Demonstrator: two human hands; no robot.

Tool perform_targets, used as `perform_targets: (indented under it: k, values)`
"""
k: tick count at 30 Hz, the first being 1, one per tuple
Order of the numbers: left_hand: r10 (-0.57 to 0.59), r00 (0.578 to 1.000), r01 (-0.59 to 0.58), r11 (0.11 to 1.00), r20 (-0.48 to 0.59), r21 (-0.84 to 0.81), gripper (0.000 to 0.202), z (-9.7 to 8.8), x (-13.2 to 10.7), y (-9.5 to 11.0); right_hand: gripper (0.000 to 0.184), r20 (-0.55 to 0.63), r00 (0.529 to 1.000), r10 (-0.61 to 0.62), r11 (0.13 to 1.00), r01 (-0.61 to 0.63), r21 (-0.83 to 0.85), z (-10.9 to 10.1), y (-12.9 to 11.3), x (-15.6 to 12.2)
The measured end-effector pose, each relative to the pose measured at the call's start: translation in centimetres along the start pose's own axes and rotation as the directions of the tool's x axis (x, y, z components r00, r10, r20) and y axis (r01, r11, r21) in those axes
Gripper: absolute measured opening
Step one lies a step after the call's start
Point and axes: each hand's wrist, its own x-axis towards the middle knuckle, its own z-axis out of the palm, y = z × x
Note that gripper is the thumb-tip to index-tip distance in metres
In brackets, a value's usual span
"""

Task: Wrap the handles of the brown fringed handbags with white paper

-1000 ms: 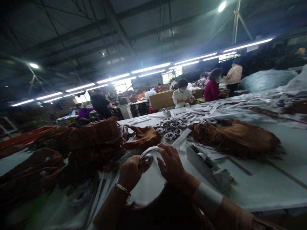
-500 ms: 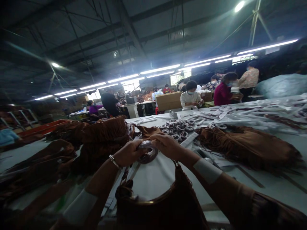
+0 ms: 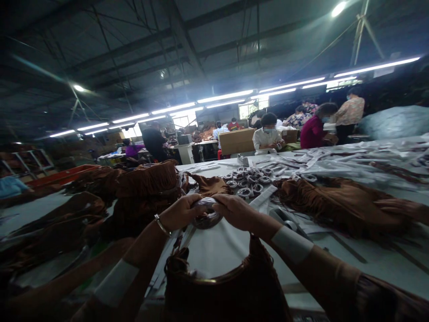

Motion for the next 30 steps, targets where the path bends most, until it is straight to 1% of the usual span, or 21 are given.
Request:
perform_targets:
  k: [3, 4, 6, 7, 8, 10, 12, 13, 15, 16, 20, 22, 24, 28, 30]
  values:
    - [0.06, 0.998, -0.059, 0.997, 0.025, -0.045, 0.045, 0.0, 0.2, 0.9, 0.048, 0.019, 1.0, -0.019, 0.993, 0.021, -0.118, -0.5, -1.2, 0.9]
    - [0.081, 0.996, -0.078, 0.995, 0.034, -0.066, 0.046, 0.0, 0.3, 1.1, 0.048, 0.044, 0.999, -0.014, 0.989, 0.02, -0.147, -0.6, -1.6, 1.2]
    - [0.096, 0.995, -0.091, 0.991, 0.04, -0.099, 0.047, 0.1, 0.3, 1.5, 0.036, 0.08, 0.997, -0.005, 0.985, 0.019, -0.173, -0.4, -2.1, 1.7]
    - [0.091, 0.995, -0.087, 0.99, 0.038, -0.109, 0.048, 0.1, 0.2, 1.5, 0.03, 0.078, 0.997, -0.012, 0.986, 0.025, -0.164, -0.1, -2.2, 1.7]
    - [0.084, 0.996, -0.079, 0.99, 0.037, -0.118, 0.048, 0.2, 0.0, 1.4, 0.026, 0.057, 0.998, -0.024, 0.989, 0.032, -0.143, 0.2, -2.2, 1.6]
    - [0.063, 0.997, -0.054, 0.985, 0.045, -0.164, 0.05, 0.4, -0.4, 0.8, 0.028, -0.005, 0.999, -0.039, 0.994, 0.038, -0.1, 1.0, -1.9, 1.2]
    - [0.015, 0.997, 0.005, 0.963, 0.07, -0.27, 0.053, 0.7, -0.9, 0.1, 0.032, -0.051, 0.999, -0.017, 0.995, 0.011, -0.103, 1.9, -1.5, 0.7]
    - [-0.027, 0.996, 0.055, 0.943, 0.087, -0.329, 0.057, 1.0, -1.1, -0.3, 0.034, -0.065, 0.998, 0.005, 0.991, -0.013, -0.13, 2.2, -1.3, 0.3]
    - [-0.125, 0.985, 0.166, 0.885, 0.121, -0.436, 0.065, 1.6, -1.4, -0.8, 0.036, -0.076, 0.996, 0.044, 0.978, -0.058, -0.202, 2.7, -1.2, -0.2]
    - [-0.165, 0.977, 0.211, 0.852, 0.136, -0.48, 0.066, 1.9, -1.5, -0.9, 0.036, -0.075, 0.996, 0.054, 0.969, -0.07, -0.235, 2.9, -1.2, -0.5]
    - [-0.279, 0.942, 0.335, 0.723, 0.189, -0.605, 0.052, 2.8, -1.7, -0.4, 0.039, -0.054, 0.995, 0.081, 0.937, -0.095, -0.335, 3.0, -1.4, -1.1]
    - [-0.315, 0.921, 0.389, 0.685, 0.231, -0.616, 0.046, 2.8, -1.7, 0.0, 0.042, -0.035, 0.997, 0.07, 0.925, -0.078, -0.372, 2.9, -1.3, -1.2]
    - [-0.343, 0.904, 0.426, 0.67, 0.255, -0.608, 0.043, 2.9, -1.5, 0.5, 0.046, -0.036, 0.998, 0.045, 0.919, -0.056, -0.39, 2.9, -1.2, -1.4]
    - [-0.431, 0.866, 0.493, 0.659, 0.252, -0.568, 0.05, 3.9, -1.0, 1.6, 0.042, -0.086, 0.994, 0.064, 0.92, -0.092, -0.381, 3.0, -1.1, -2.8]
    - [-0.482, 0.845, 0.523, 0.651, 0.233, -0.55, 0.052, 4.6, -0.8, 1.7, 0.044, -0.127, 0.991, 0.048, 0.925, -0.092, -0.368, 2.3, -0.9, -4.3]
